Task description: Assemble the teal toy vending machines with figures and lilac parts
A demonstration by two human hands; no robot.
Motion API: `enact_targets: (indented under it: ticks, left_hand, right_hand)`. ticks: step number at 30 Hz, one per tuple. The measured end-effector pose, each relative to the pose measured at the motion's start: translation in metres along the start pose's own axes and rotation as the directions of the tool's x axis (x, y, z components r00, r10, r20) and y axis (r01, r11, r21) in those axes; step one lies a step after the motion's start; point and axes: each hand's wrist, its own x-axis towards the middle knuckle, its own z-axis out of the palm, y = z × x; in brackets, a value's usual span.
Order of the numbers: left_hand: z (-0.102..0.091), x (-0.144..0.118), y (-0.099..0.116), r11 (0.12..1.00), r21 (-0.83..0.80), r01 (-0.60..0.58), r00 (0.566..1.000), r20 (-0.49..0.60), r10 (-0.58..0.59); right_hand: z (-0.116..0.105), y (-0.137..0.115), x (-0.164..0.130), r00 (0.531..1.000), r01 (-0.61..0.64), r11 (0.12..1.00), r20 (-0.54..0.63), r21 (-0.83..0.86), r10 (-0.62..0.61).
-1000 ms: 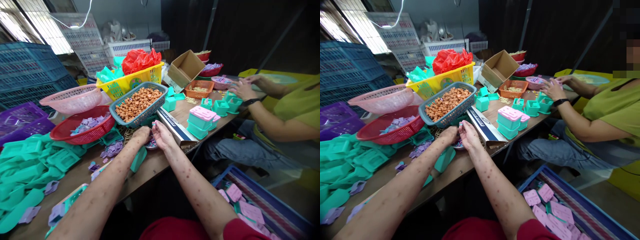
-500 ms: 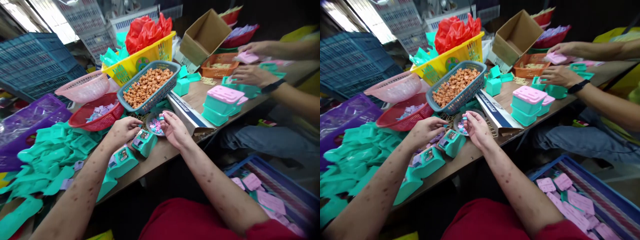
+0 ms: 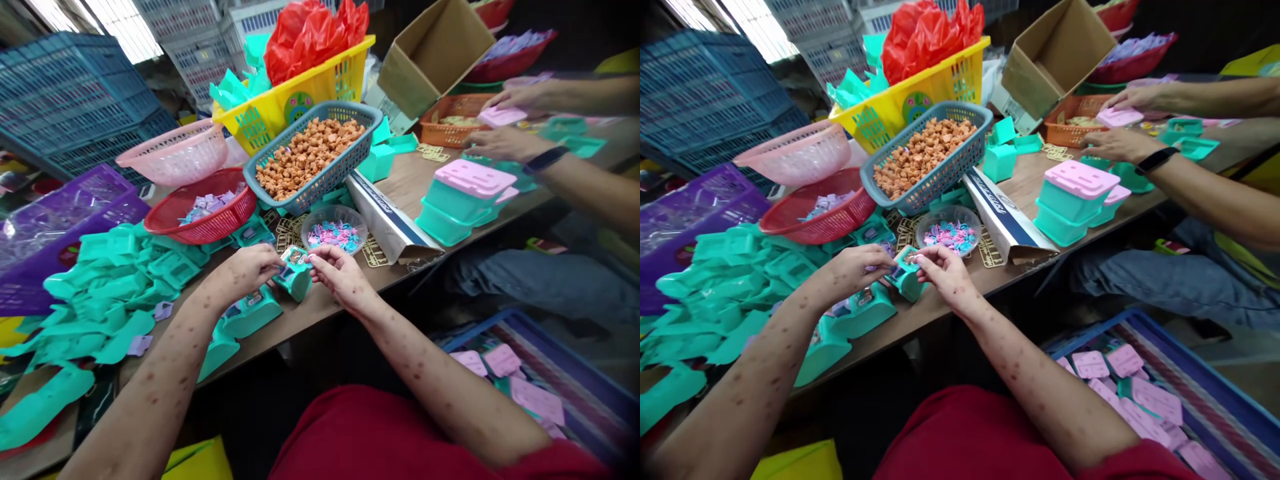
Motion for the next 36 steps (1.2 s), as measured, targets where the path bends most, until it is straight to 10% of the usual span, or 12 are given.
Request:
enact_targets:
  ticks: [36]
  left_hand:
    - [0.002, -0.003, -0.002, 0.990, 0.117, -0.082, 0.996, -0.006, 0.084]
  right_hand:
    - [0.000, 0.032, 0.002, 0.997, 0.079, 0.953, 0.001, -0.292, -0.082]
